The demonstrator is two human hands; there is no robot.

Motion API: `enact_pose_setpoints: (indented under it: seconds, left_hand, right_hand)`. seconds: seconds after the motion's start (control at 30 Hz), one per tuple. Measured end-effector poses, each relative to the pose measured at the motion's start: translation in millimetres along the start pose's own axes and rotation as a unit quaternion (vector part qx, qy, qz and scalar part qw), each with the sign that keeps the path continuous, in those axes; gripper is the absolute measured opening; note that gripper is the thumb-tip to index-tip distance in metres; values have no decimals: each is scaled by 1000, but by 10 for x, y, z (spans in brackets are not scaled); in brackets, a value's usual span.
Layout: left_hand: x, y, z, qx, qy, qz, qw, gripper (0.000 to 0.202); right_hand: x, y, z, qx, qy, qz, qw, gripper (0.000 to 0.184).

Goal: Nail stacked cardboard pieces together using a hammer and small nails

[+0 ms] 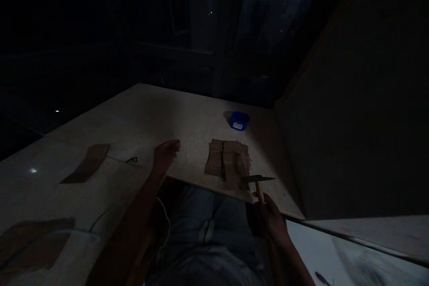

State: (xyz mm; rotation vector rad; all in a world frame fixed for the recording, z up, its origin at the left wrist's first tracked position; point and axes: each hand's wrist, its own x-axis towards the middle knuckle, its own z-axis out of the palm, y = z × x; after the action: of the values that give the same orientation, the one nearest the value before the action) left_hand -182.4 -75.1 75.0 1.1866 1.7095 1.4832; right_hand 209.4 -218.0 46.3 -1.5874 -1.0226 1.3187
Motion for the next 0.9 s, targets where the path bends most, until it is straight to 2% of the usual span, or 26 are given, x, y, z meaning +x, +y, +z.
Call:
enact_pose_setpoints:
  seconds: [0.07,0.13,0.27,0.37,0.47,0.6,0.73,0.9]
  left_hand:
    - [-152,77,457,-73,-90,-10,993,47]
    - [-289,100,886,-120,-150,-14,981,45]
    - [-445,17,1571,-147,-195,-14,970,42]
    - [-459,-90,1896,-149,-219,-23,964,43]
    - [-425,-186,2089,-141,-229,-36,963,39]
    - [-363,-286,2234,-139,-226,-49,963,28]
    - [-317,-370,2293,-131,-238,-70,960,30]
    - [-270,-469,2275,-39,-273,-88,957,35]
  right_hand:
    - [1,7,-22,10,8,0,1000,46]
    - [10,14,-32,33,11,4,999,47]
    - [55,7,-26,73,14,16,997,47]
    - [138,-31,-2,72,23,16,997,45]
    - [296,-73,36,55,41,-2,998,42]
    - [604,-89,86,13,51,-58,997,33]
    - [889,-59,133,-11,38,-96,995,32]
    - [1073,78,190,2,20,-80,997,43]
